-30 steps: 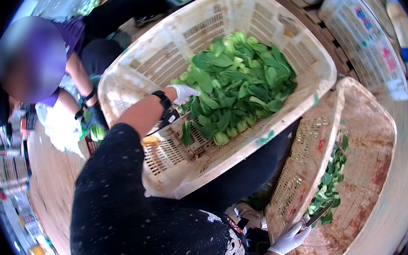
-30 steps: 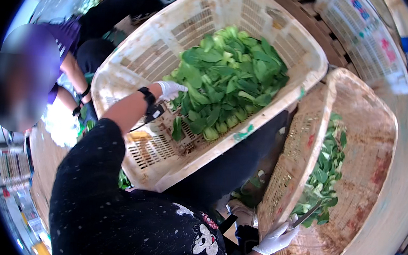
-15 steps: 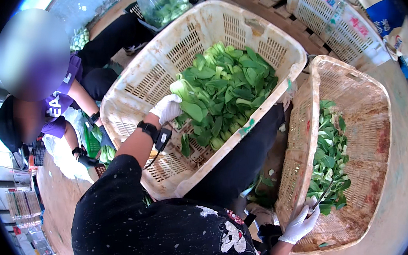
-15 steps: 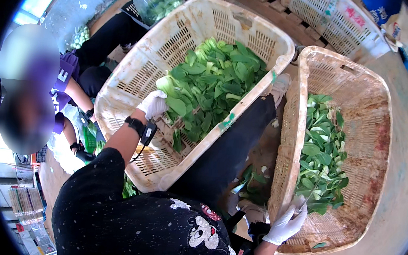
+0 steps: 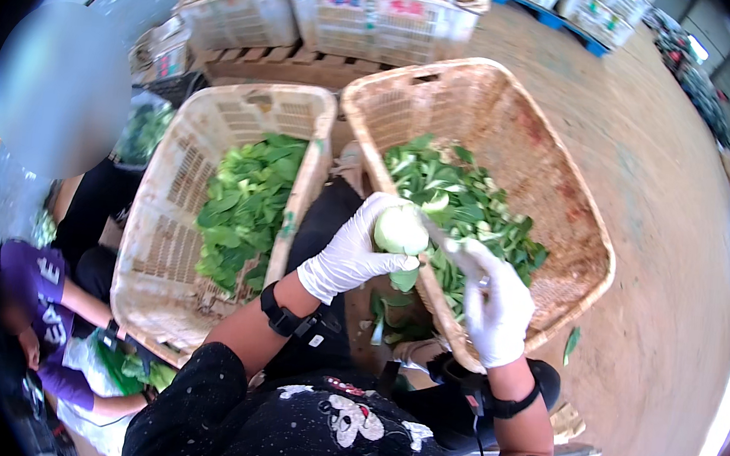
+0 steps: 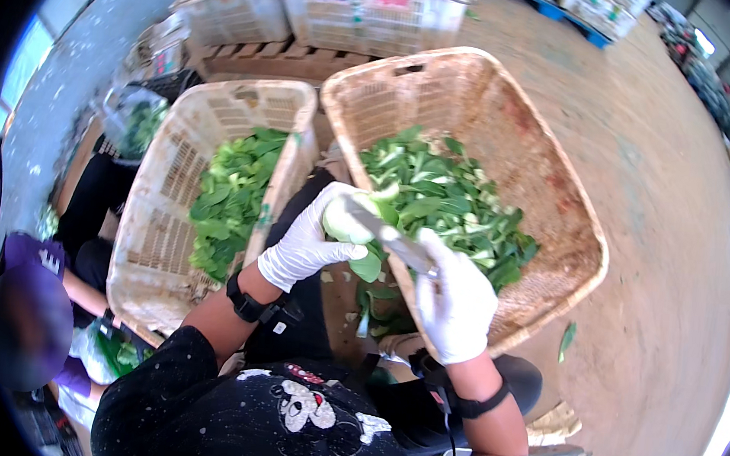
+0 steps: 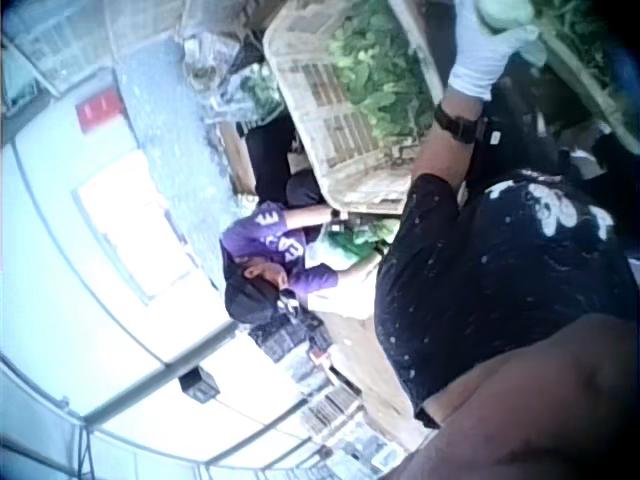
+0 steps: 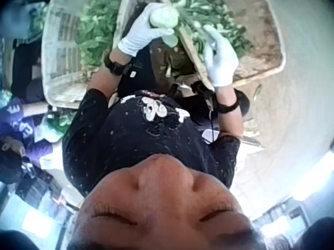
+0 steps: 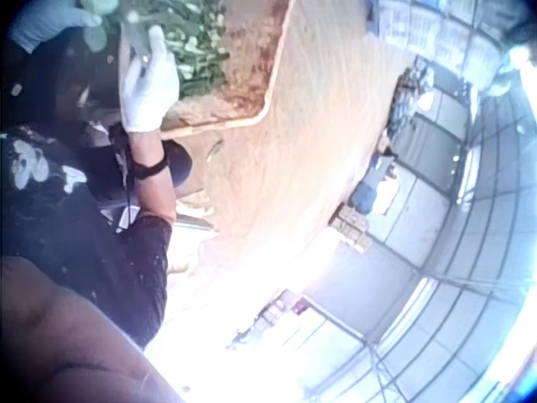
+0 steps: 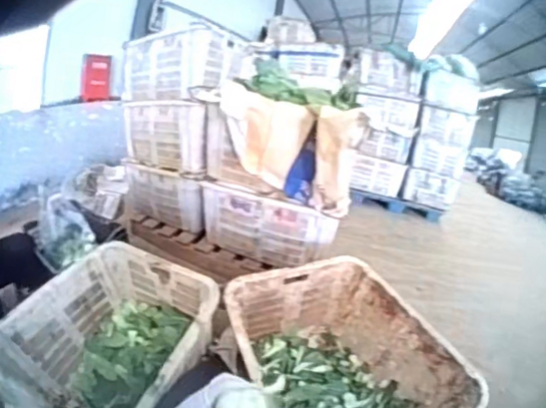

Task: The person trims the base of bok choy using a knife and sorts the vegetables into different plastic baskets while sitting on the floor.

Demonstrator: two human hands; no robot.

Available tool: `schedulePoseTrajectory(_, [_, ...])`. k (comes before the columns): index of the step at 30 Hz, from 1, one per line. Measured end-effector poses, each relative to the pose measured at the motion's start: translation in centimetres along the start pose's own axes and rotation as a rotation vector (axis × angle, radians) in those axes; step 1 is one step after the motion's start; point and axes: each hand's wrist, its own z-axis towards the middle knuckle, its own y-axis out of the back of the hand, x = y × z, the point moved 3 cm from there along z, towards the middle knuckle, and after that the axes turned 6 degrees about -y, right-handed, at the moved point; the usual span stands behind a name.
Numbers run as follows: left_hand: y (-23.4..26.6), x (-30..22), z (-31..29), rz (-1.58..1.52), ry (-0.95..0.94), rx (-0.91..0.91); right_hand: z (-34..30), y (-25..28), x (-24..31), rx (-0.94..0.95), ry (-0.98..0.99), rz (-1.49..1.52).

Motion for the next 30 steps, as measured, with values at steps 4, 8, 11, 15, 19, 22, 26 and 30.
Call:
schedulePoseTrajectory(4, [-5.3,0.3,1.0,0.013,0.025,0.116,-0.9,0.1,-0.8,0.001,0.06,-0.176])
schedulePoseTrajectory(8, [-6.7,0.5,1.3,0.342,-0.178,0.076,-1.4,0.9,-2.5,0.022,0.072,-0.209])
schedulePoseTrajectory(11, [-7.8,0.3,1.6,0.257,-0.111,0.099,-1.3,1.2,-4.4,0.047,0.062,-0.174])
schedulePoseTrajectory(15, [-9.6,-2.5,2.5,0.203,-0.272,0.233,-1.3,1.9,-12.8,0.167,-0.664,-0.125])
schedulePoseTrajectory(19, [-9.4,-0.7,2.6,0.034,-0.049,0.254,-0.6,2.6,-7.9,0.16,-0.603,0.911])
schedulePoseTrajectory(22, [-9.7,-0.2,2.0,-0.073,-0.017,0.303,-0.5,1.8,-6.5,0.442,-0.218,0.852])
schedulePoseTrajectory(26, [-7.7,1.0,0.7,-0.372,0.312,0.269,-1.0,1.3,-6.3,0.534,-0.401,0.878])
schedulePoseTrajectory(30, [-5.7,-2.0,-1.2,-0.768,0.245,0.047,-0.9,0.3,-6.3,0.64,-0.598,0.777])
